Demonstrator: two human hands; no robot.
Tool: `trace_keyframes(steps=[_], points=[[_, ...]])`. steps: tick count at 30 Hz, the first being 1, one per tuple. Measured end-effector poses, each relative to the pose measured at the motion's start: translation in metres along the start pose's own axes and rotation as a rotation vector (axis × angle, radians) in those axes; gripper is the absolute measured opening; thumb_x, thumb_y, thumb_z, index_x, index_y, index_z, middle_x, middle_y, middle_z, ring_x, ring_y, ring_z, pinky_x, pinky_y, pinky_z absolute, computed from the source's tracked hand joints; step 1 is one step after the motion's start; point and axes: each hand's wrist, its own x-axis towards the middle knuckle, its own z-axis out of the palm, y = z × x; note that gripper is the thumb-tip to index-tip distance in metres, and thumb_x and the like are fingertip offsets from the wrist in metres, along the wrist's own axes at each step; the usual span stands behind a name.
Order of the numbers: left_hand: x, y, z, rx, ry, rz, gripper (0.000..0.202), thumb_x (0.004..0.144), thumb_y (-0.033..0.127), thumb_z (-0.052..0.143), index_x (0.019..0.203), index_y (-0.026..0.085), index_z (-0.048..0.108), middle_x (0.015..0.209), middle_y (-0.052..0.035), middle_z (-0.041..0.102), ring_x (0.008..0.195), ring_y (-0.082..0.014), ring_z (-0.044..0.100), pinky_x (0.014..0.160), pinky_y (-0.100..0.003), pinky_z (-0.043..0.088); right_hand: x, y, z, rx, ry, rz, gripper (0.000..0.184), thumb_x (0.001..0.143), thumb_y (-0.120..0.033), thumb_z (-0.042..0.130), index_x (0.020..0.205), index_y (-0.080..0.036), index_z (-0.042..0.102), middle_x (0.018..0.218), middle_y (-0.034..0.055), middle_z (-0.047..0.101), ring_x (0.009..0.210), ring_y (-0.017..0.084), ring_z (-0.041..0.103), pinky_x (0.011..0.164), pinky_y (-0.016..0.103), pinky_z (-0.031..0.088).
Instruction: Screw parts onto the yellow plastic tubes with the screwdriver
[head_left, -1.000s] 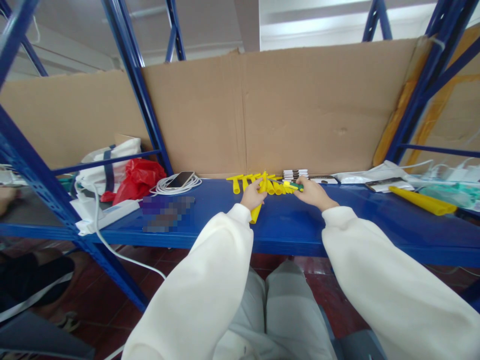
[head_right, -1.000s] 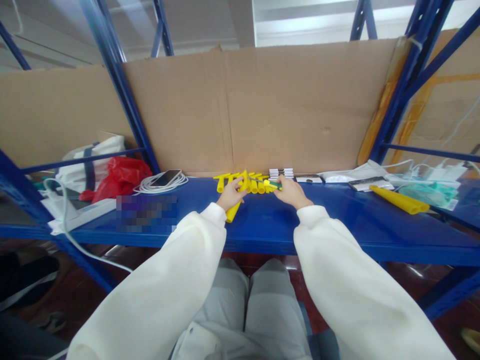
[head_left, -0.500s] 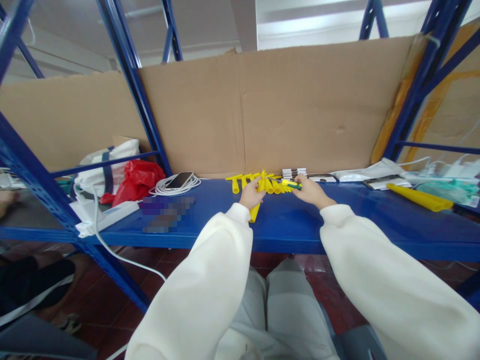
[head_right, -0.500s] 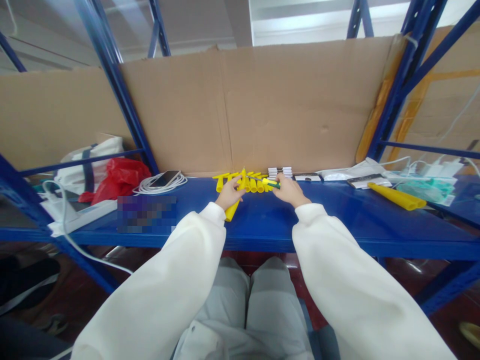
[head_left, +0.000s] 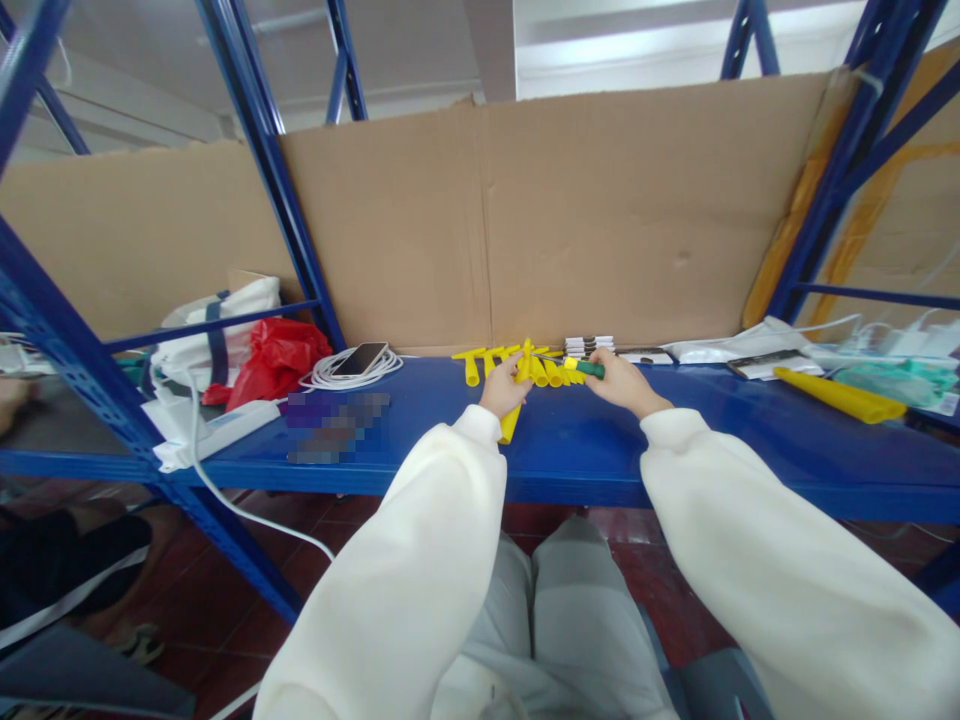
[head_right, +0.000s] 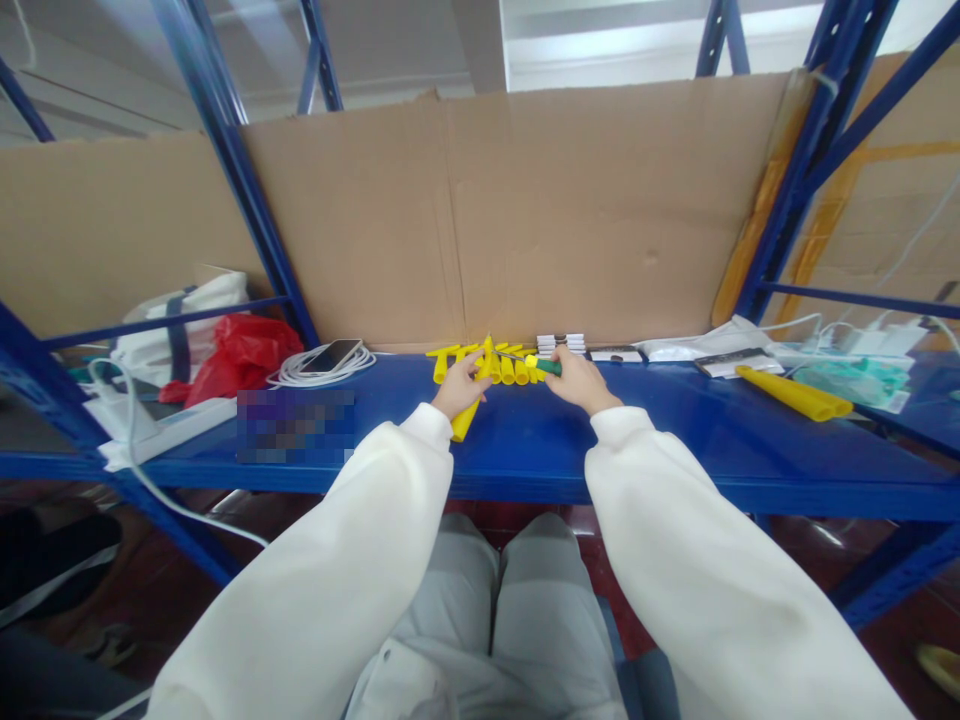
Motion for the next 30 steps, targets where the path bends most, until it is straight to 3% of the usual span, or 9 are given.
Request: trace_keyframes(steps=[4, 10, 16, 30], points=[[0.0004, -0.0008, -0.0002, -0.01, 0.005, -0.007, 0.066, 0.084, 0.009, 0.065, 0.148, 0.018, 0.053, 0.131, -0.0153, 0.067, 0.052, -0.0058, 0.064, 0.054, -0.016, 0.054, 0.0011, 0.0004, -0.0003, 0.017, 0.013, -0.024, 0.017, 0.08, -0.025, 0.058, 0.096, -0.023, 0.062, 0.087, 0.0067, 0.073, 0.078, 0.023, 0.066, 0.065, 0.029, 0.043], [0.0007, 0.0003, -0.0009, 0.012, -0.019, 0.007, 0.064, 0.085, 0.007, 0.065, 0.148, 0.017, 0.054, 0.133, -0.0181, 0.065, 0.052, -0.0072, 0.064, 0.061, -0.022, 0.058, 0.0019, 0.0018, 0.003, -0.053, -0.021, 0.018, 0.025, 0.079, -0.026, 0.064, 0.103, -0.023, 0.059, 0.083, 0.0062, 0.072, 0.072, 0.023, 0.065, 0.062, 0.028, 0.04], [0.0017, -0.0012, 0.0005, -0.05, -0.009, -0.036, 0.068, 0.084, 0.009, 0.069, 0.149, 0.02, 0.053, 0.136, -0.0169, 0.063, 0.063, -0.0109, 0.07, 0.061, -0.021, 0.057, 0.0015, 0.0024, 0.0045, -0.058, -0.041, 0.014, 0.027, 0.082, -0.028, 0.062, 0.108, -0.022, 0.063, 0.088, 0.0083, 0.074, 0.076, 0.025, 0.067, 0.064, 0.029, 0.043], [0.0002, 0.0014, -0.0008, -0.014, -0.025, -0.036, 0.068, 0.085, 0.008, 0.067, 0.15, 0.019, 0.052, 0.136, -0.0175, 0.063, 0.059, -0.011, 0.069, 0.06, -0.022, 0.057, 0.001, 0.0022, 0.0049, -0.074, -0.076, 0.003, 0.023, 0.083, -0.03, 0.062, 0.104, -0.022, 0.062, 0.084, 0.0068, 0.074, 0.076, 0.024, 0.067, 0.063, 0.027, 0.041]])
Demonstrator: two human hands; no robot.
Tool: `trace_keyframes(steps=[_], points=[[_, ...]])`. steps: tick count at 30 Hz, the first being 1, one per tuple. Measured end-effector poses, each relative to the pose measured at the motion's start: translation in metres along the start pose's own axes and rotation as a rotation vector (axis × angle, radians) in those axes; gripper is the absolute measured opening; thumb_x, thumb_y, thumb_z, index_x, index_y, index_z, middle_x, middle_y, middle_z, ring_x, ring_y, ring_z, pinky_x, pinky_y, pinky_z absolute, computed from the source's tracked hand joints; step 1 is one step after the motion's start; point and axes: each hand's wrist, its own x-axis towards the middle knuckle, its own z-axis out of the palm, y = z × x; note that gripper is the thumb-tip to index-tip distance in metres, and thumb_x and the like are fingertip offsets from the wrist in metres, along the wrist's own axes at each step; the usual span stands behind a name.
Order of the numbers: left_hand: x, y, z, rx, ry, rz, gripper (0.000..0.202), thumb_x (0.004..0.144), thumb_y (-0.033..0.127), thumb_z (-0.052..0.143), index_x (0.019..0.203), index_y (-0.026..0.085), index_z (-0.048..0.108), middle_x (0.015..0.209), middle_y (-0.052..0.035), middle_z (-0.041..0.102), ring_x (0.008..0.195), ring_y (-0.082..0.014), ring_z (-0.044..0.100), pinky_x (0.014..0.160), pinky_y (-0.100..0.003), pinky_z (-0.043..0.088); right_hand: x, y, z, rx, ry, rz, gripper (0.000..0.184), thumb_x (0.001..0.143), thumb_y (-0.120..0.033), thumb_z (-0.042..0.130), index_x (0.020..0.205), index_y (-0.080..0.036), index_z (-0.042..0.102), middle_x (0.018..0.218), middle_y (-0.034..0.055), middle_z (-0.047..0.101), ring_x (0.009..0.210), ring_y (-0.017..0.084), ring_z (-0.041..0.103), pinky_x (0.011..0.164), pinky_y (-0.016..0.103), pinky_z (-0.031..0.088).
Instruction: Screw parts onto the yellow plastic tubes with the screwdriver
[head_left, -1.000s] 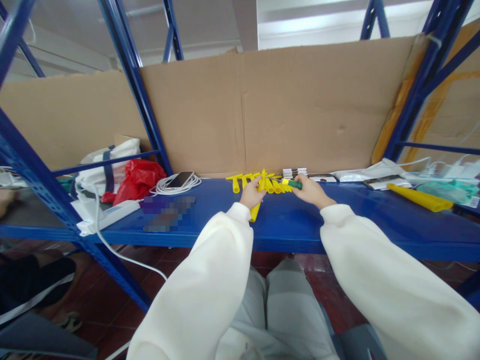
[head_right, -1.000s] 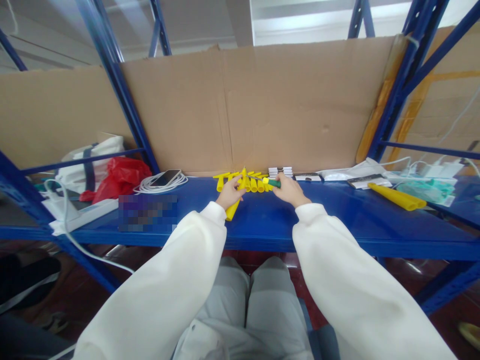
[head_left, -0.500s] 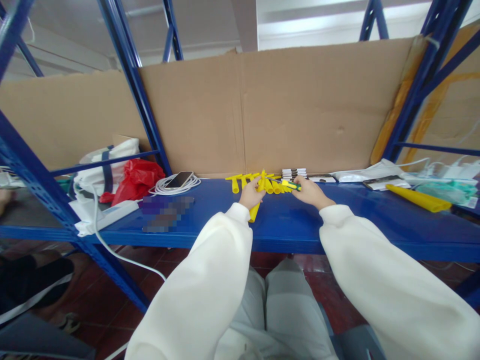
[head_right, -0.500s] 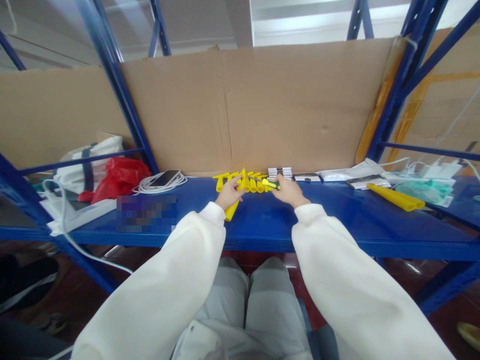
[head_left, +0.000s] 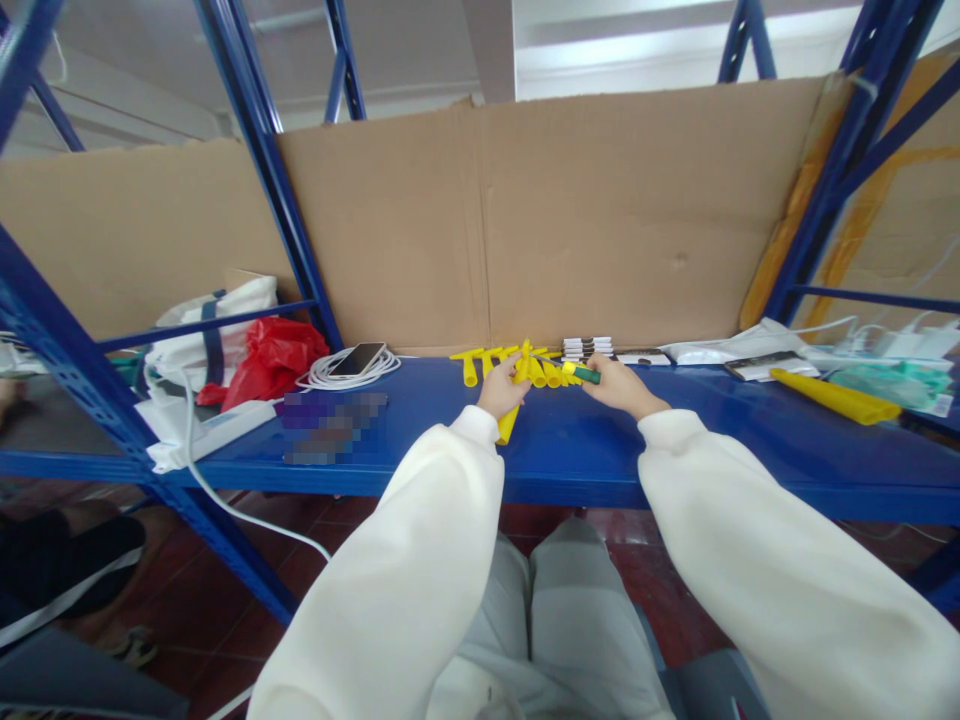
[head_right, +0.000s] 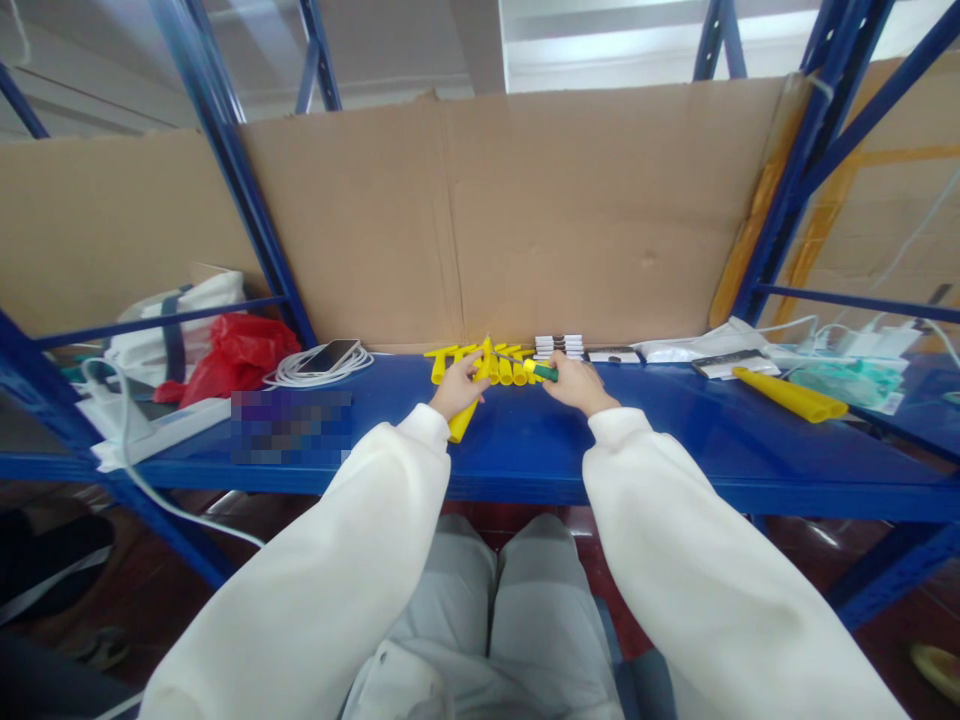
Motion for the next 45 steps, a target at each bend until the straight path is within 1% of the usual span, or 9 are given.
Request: trace_keyframes(steps=[6, 13, 20, 24, 29, 32, 35, 41, 45], points=[[-0.001, 0.0, 0.0, 0.02, 0.013, 0.019, 0.066, 0.085, 0.008, 0.065, 0.149, 0.019, 0.053, 0.136, -0.0164, 0.063, 0.058, -0.0102, 0.069, 0.061, -0.022, 0.058, 0.0, 0.0, -0.002, 0.047, -0.018, -0.013, 0.019, 0.085, -0.029, 0.058, 0.102, -0.022, 0.066, 0.094, 0.0091, 0.076, 0.083, 0.024, 0.069, 0.069, 0.028, 0.045], [-0.001, 0.001, 0.0, 0.02, 0.009, 0.025, 0.068, 0.085, 0.008, 0.064, 0.151, 0.019, 0.051, 0.134, -0.0156, 0.065, 0.064, -0.0112, 0.07, 0.057, -0.019, 0.056, 0.003, 0.002, 0.002, -0.011, -0.015, 0.022, 0.03, 0.082, -0.03, 0.065, 0.11, -0.019, 0.063, 0.091, 0.01, 0.075, 0.078, 0.024, 0.068, 0.065, 0.028, 0.044], [0.0, 0.001, 0.0, 0.042, 0.01, 0.04, 0.066, 0.086, 0.008, 0.064, 0.15, 0.016, 0.051, 0.133, -0.0176, 0.065, 0.049, -0.0057, 0.062, 0.057, -0.021, 0.057, 0.002, 0.004, 0.002, 0.023, 0.013, -0.003, 0.029, 0.085, -0.031, 0.061, 0.112, -0.021, 0.063, 0.093, 0.0087, 0.075, 0.08, 0.024, 0.068, 0.065, 0.028, 0.044], [0.0, 0.0, 0.0, 0.039, 0.016, 0.042, 0.066, 0.086, 0.008, 0.064, 0.15, 0.019, 0.052, 0.133, -0.0161, 0.066, 0.049, -0.0046, 0.061, 0.057, -0.02, 0.056, 0.004, 0.004, 0.002, 0.056, 0.034, -0.018, 0.025, 0.085, -0.03, 0.059, 0.107, -0.02, 0.064, 0.097, 0.0097, 0.075, 0.083, 0.024, 0.067, 0.069, 0.029, 0.045], [-0.001, 0.002, -0.001, 0.034, 0.003, 0.035, 0.066, 0.086, 0.008, 0.064, 0.15, 0.017, 0.051, 0.135, -0.0178, 0.064, 0.049, -0.0055, 0.06, 0.056, -0.021, 0.055, 0.005, 0.008, 0.007, 0.051, 0.026, -0.019, 0.023, 0.081, -0.028, 0.064, 0.103, -0.021, 0.061, 0.083, 0.006, 0.072, 0.071, 0.021, 0.063, 0.061, 0.026, 0.04], [-0.001, 0.003, -0.001, 0.038, 0.002, 0.028, 0.065, 0.087, 0.009, 0.064, 0.15, 0.017, 0.051, 0.136, -0.0179, 0.064, 0.051, -0.0065, 0.062, 0.056, -0.021, 0.055, 0.004, 0.009, 0.008, 0.055, 0.018, -0.029, 0.024, 0.082, -0.029, 0.063, 0.104, -0.022, 0.059, 0.08, 0.0046, 0.071, 0.07, 0.021, 0.063, 0.061, 0.026, 0.04], [-0.001, 0.003, -0.001, 0.037, 0.006, 0.02, 0.065, 0.087, 0.009, 0.065, 0.15, 0.019, 0.052, 0.135, -0.0167, 0.064, 0.054, -0.0075, 0.065, 0.057, -0.02, 0.055, 0.003, 0.008, 0.007, 0.049, 0.009, -0.034, 0.023, 0.083, -0.029, 0.062, 0.105, -0.022, 0.061, 0.084, 0.0058, 0.073, 0.074, 0.022, 0.065, 0.064, 0.026, 0.042], [-0.001, 0.001, 0.0, 0.026, 0.01, 0.028, 0.065, 0.086, 0.008, 0.064, 0.15, 0.017, 0.052, 0.134, -0.0182, 0.065, 0.048, -0.0054, 0.061, 0.054, -0.02, 0.055, 0.003, 0.003, 0.002, 0.042, -0.005, -0.021, 0.018, 0.086, -0.03, 0.058, 0.1, -0.021, 0.065, 0.093, 0.0097, 0.075, 0.083, 0.025, 0.068, 0.069, 0.029, 0.045], [0.001, 0.0, 0.001, 0.015, 0.006, 0.02, 0.066, 0.086, 0.008, 0.065, 0.15, 0.017, 0.052, 0.135, -0.019, 0.064, 0.055, -0.0092, 0.066, 0.054, -0.021, 0.056, 0.003, 0.004, 0.002, 0.041, 0.031, -0.017, 0.023, 0.083, -0.027, 0.061, 0.105, -0.02, 0.064, 0.095, 0.0106, 0.075, 0.083, 0.025, 0.068, 0.07, 0.029, 0.045]])
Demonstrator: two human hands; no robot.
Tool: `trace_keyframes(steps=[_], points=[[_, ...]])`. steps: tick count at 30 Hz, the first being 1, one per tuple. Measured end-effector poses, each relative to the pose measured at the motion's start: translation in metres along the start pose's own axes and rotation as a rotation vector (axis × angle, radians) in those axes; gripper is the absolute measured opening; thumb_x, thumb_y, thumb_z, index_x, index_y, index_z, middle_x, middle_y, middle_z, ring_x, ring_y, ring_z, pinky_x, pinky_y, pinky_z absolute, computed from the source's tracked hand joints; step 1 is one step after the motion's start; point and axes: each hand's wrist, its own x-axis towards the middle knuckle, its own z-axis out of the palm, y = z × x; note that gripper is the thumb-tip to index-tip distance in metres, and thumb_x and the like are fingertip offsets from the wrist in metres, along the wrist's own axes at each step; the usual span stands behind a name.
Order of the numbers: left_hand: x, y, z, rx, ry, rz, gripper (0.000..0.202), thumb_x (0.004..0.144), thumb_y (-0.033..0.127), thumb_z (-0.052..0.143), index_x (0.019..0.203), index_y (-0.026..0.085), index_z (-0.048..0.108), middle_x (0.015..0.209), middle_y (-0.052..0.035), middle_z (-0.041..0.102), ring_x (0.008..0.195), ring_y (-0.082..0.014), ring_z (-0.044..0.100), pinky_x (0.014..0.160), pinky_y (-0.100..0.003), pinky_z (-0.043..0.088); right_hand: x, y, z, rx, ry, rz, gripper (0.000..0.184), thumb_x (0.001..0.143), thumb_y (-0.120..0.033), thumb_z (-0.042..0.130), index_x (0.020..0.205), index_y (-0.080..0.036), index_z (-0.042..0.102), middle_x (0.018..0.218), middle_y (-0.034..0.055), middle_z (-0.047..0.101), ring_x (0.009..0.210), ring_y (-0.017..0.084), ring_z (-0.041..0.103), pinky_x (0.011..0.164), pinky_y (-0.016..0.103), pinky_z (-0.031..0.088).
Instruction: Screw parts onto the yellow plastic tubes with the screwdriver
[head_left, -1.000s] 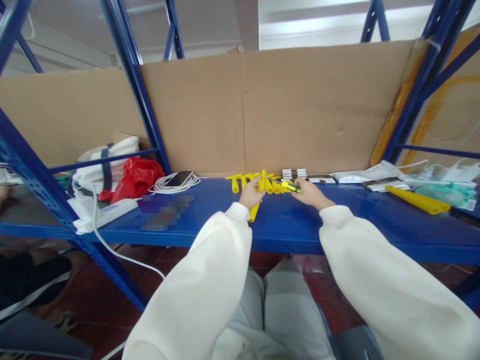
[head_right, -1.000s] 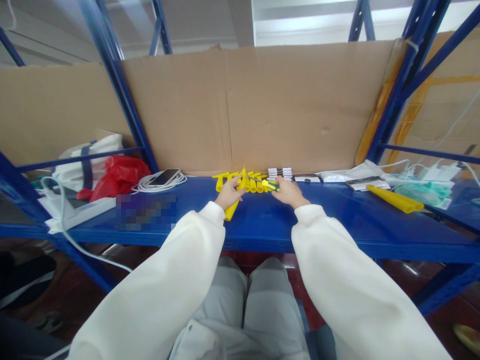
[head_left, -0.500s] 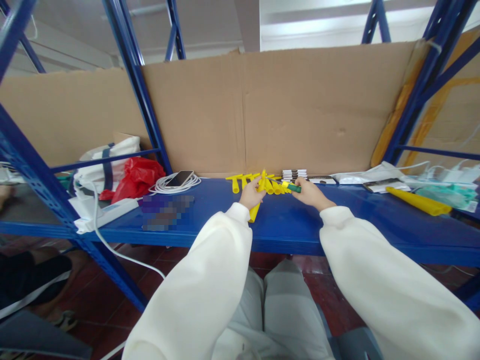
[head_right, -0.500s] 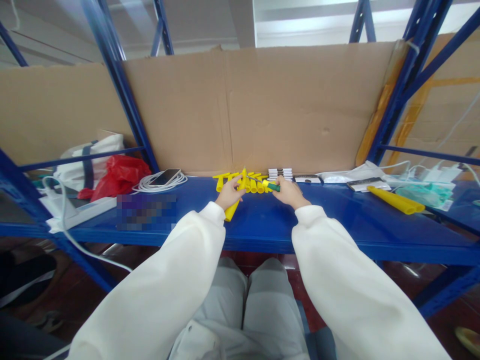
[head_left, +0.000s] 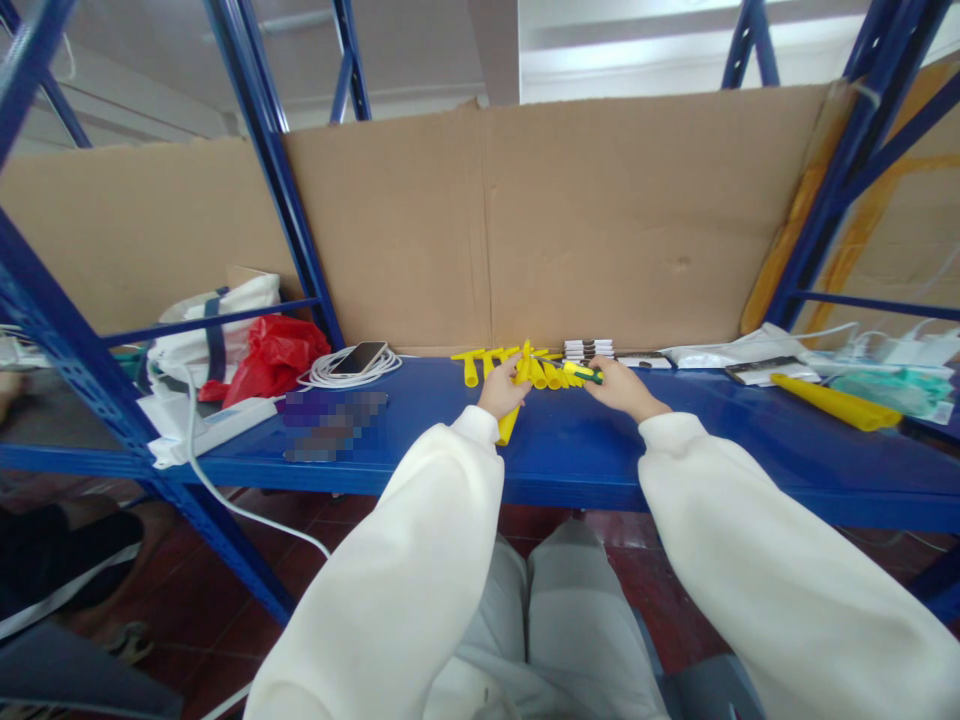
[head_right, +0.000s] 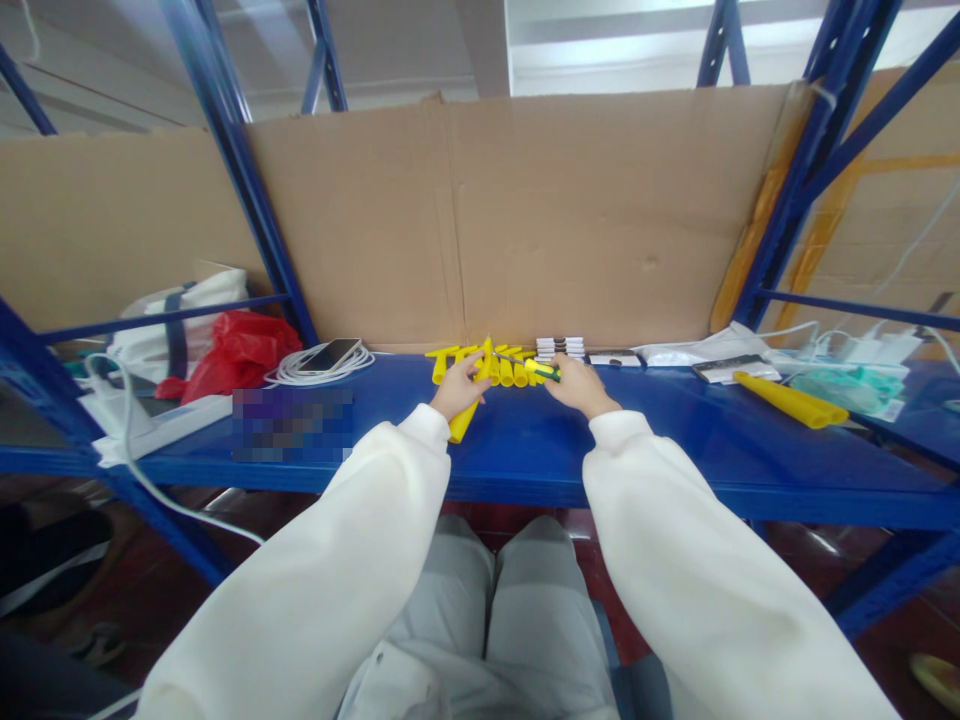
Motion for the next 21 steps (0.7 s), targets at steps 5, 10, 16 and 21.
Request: trace_keyframes(steps=[5, 10, 16, 21], points=[[0.005, -0.007, 0.003, -0.054, 0.006, 0.023, 0.067, 0.083, 0.005, 0.065, 0.148, 0.016, 0.054, 0.138, -0.0176, 0.064, 0.083, -0.0196, 0.074, 0.057, -0.021, 0.058, 0.0, 0.001, 0.001, -0.024, 0.007, 0.012, 0.026, 0.081, -0.025, 0.064, 0.106, -0.021, 0.061, 0.088, 0.008, 0.074, 0.075, 0.024, 0.066, 0.065, 0.028, 0.043], [0.009, -0.013, 0.005, -0.076, 0.019, 0.044, 0.067, 0.082, 0.006, 0.068, 0.147, 0.018, 0.056, 0.138, -0.0155, 0.065, 0.094, -0.0216, 0.073, 0.061, -0.019, 0.059, -0.001, -0.001, -0.002, -0.028, -0.014, 0.029, 0.027, 0.082, -0.026, 0.062, 0.108, -0.021, 0.062, 0.089, 0.0087, 0.074, 0.078, 0.024, 0.067, 0.065, 0.028, 0.043], [0.007, -0.01, 0.002, -0.043, 0.012, 0.047, 0.067, 0.083, 0.007, 0.068, 0.148, 0.019, 0.055, 0.135, -0.0137, 0.067, 0.069, -0.0116, 0.072, 0.063, -0.02, 0.059, -0.001, -0.003, -0.004, 0.004, 0.01, 0.023, 0.023, 0.084, -0.028, 0.059, 0.105, -0.02, 0.063, 0.093, 0.0104, 0.074, 0.083, 0.025, 0.068, 0.069, 0.03, 0.045], [0.005, -0.009, 0.0, 0.017, 0.009, 0.078, 0.064, 0.083, 0.006, 0.065, 0.146, 0.02, 0.058, 0.129, -0.011, 0.07, 0.053, -0.0057, 0.064, 0.06, -0.02, 0.059, -0.002, 0.0, -0.001, -0.017, 0.01, 0.021, 0.022, 0.081, -0.028, 0.064, 0.102, -0.022, 0.06, 0.084, 0.0073, 0.073, 0.075, 0.024, 0.066, 0.062, 0.028, 0.04]])
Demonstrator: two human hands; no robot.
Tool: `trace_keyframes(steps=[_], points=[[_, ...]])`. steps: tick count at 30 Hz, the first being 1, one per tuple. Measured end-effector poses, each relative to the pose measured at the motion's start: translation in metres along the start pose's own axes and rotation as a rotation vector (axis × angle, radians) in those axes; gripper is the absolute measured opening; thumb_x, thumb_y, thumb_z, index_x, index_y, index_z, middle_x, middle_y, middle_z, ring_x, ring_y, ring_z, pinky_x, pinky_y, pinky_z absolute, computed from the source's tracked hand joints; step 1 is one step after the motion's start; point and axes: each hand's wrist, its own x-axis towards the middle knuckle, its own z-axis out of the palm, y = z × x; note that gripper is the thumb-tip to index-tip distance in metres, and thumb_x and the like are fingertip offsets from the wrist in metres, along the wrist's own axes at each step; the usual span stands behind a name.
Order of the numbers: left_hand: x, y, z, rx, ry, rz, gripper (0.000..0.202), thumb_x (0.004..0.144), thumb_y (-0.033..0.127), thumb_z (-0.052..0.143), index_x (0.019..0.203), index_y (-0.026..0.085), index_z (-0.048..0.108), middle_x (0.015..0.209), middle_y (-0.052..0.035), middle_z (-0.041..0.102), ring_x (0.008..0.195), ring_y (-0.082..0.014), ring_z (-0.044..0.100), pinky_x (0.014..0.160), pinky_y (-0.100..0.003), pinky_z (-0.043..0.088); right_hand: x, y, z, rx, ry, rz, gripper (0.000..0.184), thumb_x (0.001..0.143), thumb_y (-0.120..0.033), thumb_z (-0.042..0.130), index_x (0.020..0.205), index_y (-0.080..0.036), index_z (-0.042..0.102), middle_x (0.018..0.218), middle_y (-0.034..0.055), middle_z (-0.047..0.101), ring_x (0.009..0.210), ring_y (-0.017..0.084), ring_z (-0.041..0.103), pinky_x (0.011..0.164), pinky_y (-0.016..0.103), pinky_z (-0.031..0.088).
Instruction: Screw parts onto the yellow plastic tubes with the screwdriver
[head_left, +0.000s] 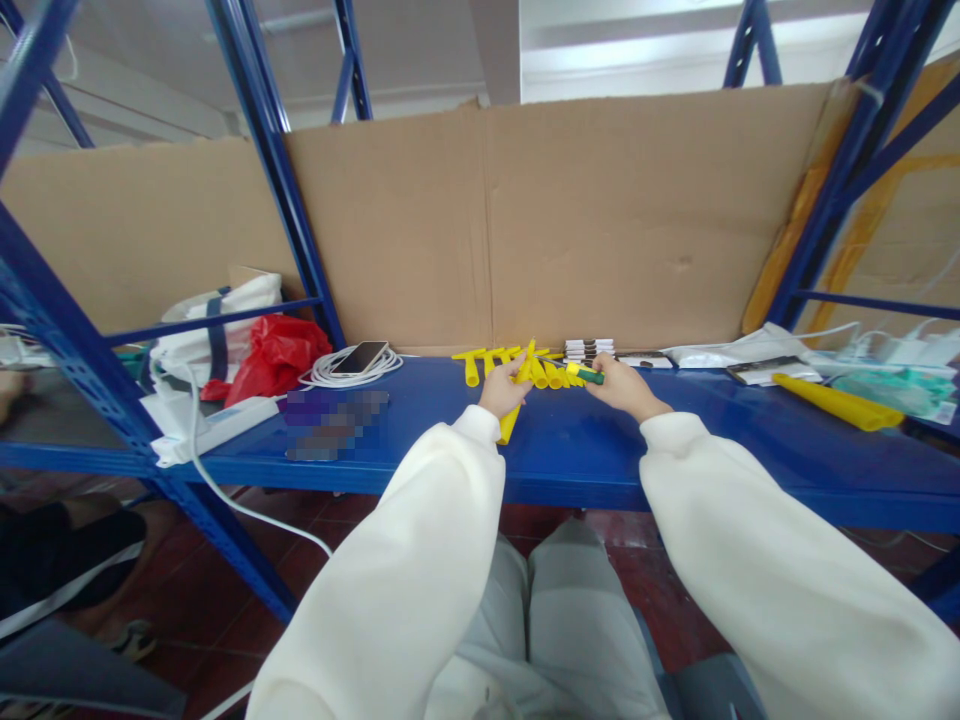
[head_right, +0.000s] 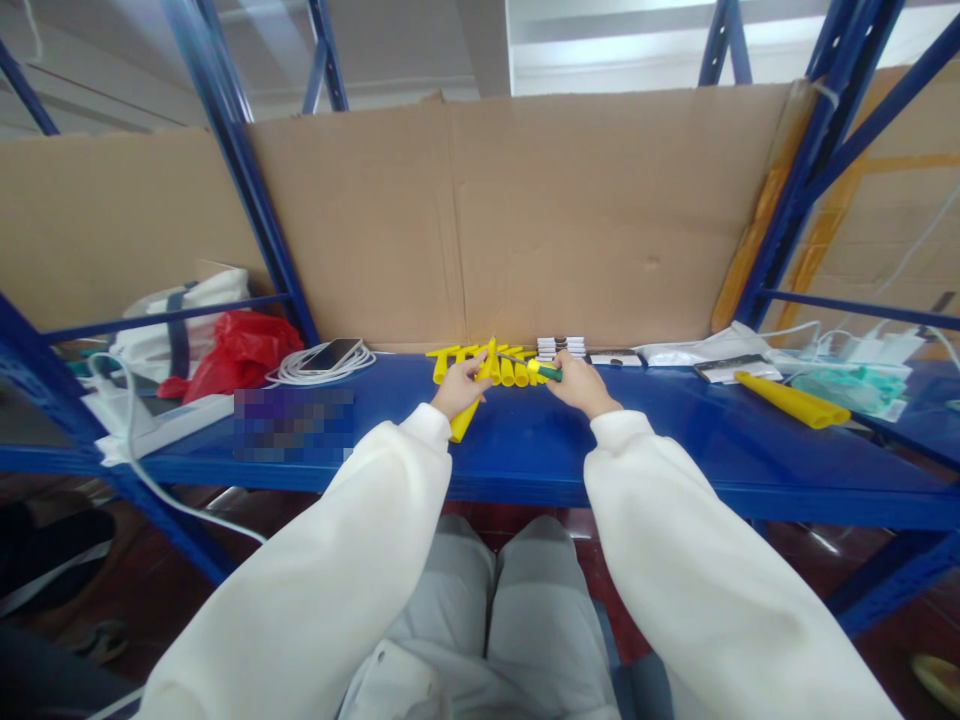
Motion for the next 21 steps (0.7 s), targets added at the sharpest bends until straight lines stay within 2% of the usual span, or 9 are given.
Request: trace_keyframes(steps=[10, 16, 21], points=[[0.0028, -0.0045, 0.0026, -0.014, 0.015, 0.028, 0.065, 0.083, 0.008, 0.068, 0.147, 0.018, 0.056, 0.131, -0.0142, 0.069, 0.071, -0.0139, 0.073, 0.062, -0.021, 0.06, -0.0034, -0.006, -0.0067, 0.002, -0.03, 0.02, 0.02, 0.085, -0.03, 0.059, 0.103, -0.022, 0.063, 0.09, 0.0088, 0.074, 0.08, 0.024, 0.067, 0.065, 0.029, 0.041], [0.0029, -0.0054, 0.0024, -0.012, -0.009, 0.04, 0.065, 0.083, 0.006, 0.067, 0.146, 0.015, 0.056, 0.133, -0.0158, 0.068, 0.077, -0.0164, 0.074, 0.058, -0.02, 0.059, -0.0007, -0.001, -0.0009, -0.025, 0.011, 0.003, 0.024, 0.08, -0.028, 0.065, 0.103, -0.022, 0.061, 0.085, 0.0073, 0.074, 0.076, 0.024, 0.067, 0.063, 0.028, 0.041], [0.0032, -0.0056, 0.0023, -0.011, -0.015, 0.024, 0.065, 0.084, 0.007, 0.067, 0.147, 0.015, 0.055, 0.132, -0.0168, 0.068, 0.072, -0.015, 0.073, 0.06, -0.022, 0.06, -0.0014, -0.0022, 0.0002, -0.041, -0.004, 0.025, 0.028, 0.08, -0.028, 0.066, 0.107, -0.022, 0.06, 0.085, 0.0081, 0.074, 0.075, 0.025, 0.068, 0.062, 0.028, 0.042]])
